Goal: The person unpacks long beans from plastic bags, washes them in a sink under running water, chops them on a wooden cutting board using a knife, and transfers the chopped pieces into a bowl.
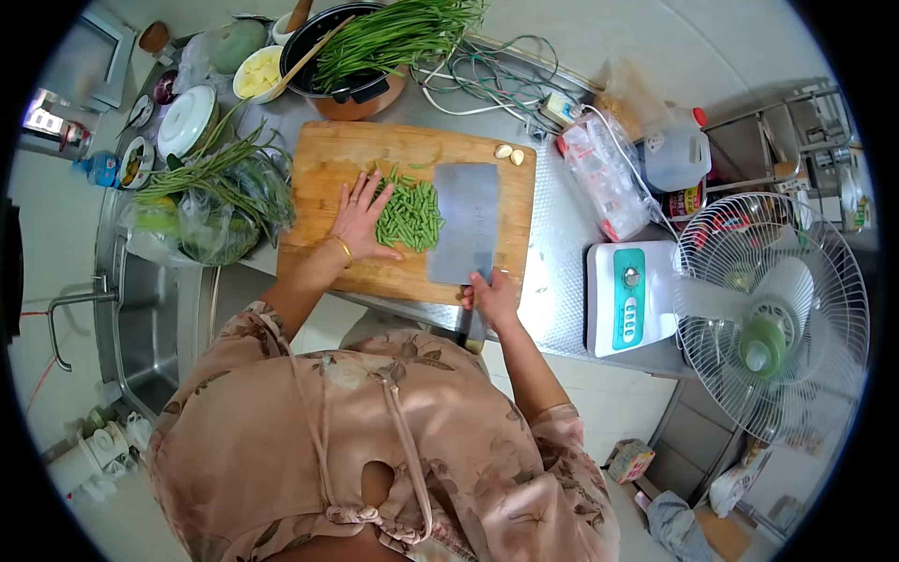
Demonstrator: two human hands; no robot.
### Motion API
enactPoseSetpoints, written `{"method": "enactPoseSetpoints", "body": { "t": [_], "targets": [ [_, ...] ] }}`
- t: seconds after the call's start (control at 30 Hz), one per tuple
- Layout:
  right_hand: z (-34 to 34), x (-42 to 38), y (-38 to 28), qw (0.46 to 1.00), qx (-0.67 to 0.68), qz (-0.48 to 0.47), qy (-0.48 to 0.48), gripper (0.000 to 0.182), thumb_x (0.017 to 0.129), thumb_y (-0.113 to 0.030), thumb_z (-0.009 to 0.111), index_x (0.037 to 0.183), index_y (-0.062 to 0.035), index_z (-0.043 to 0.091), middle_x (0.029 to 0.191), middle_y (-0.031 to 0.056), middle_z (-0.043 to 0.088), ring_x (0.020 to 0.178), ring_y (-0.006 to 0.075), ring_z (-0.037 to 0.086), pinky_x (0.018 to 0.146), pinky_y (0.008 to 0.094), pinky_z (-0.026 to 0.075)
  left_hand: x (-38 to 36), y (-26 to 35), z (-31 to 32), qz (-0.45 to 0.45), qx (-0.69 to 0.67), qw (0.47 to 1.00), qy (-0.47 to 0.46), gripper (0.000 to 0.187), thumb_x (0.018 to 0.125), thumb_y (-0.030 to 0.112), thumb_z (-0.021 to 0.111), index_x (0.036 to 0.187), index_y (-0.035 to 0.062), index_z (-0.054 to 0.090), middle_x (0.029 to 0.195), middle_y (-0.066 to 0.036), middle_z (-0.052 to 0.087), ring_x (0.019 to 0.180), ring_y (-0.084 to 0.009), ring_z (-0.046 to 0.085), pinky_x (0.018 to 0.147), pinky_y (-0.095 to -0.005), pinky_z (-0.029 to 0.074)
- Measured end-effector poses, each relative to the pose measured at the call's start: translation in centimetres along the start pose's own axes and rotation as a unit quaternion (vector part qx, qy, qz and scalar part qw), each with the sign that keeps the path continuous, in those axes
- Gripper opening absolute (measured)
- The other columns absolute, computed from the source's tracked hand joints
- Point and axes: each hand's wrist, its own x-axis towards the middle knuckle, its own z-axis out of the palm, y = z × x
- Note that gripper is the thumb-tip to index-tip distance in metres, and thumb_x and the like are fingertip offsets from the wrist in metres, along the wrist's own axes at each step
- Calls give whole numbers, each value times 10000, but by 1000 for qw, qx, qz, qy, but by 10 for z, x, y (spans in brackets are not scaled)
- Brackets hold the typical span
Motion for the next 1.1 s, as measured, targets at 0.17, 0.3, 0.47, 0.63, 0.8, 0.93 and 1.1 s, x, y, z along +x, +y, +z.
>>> {"method": "enactPoseSetpoints", "body": {
  "t": [0.17,0.3,0.47,0.63,0.8,0.93,1.1],
  "targets": [
    [16,3,7,999,20,-35,-13,156,902,-165,519,897,-11,490,619,56,515,459,141,483,436,280,429,5,37,15,-7,-39,997,65,1164,464,678,704,1398,167,233,1460,-146,101,1337,-389,49,1048,-570,80],
    [26,-1,7,997,39,-55,-38,136,912,-164,498,895,-30,487,590,32,491,437,116,444,404,249,383,4,72,30,-18,-62,987,149,1020,513,660,689,1349,184,350,1433,-142,197,1327,-368,116,1020,-589,128],
    [19,-8,-1,997,44,-45,-51,133,912,-174,500,897,-43,485,588,27,485,447,113,446,408,251,390,9,102,37,-27,-84,971,224,577,664,480,669,1162,210,561,1353,-127,344,1297,-345,206,959,-616,184],
    [4,-14,-8,996,73,-19,-39,125,910,-171,503,879,-51,484,585,28,484,438,115,439,404,253,390,24,117,42,8,-113,959,260,451,665,389,681,1060,180,620,1274,-100,432,1266,-343,266,940,-573,243],
    [-10,-14,-6,995,87,-24,-49,134,907,-164,505,841,-54,466,584,32,490,431,118,442,407,260,397,28,133,31,13,-101,965,240,407,652,339,690,1020,173,634,1258,-94,455,1258,-329,292,953,-563,248],
    [-12,-13,-13,991,76,-43,-97,153,908,-194,506,850,-68,441,557,35,481,409,130,446,397,279,405,23,135,14,-11,-86,964,252,389,656,321,681,1010,167,641,1252,-97,461,1263,-336,285,954,-575,242],
    [16,-10,-35,982,46,-44,-179,158,905,-204,518,861,-64,458,560,34,487,415,128,450,400,272,404,-2,120,-21,-75,-54,957,276,379,661,318,682,1006,166,642,1262,-93,450,1278,-334,261,963,-572,217]
  ]
}}
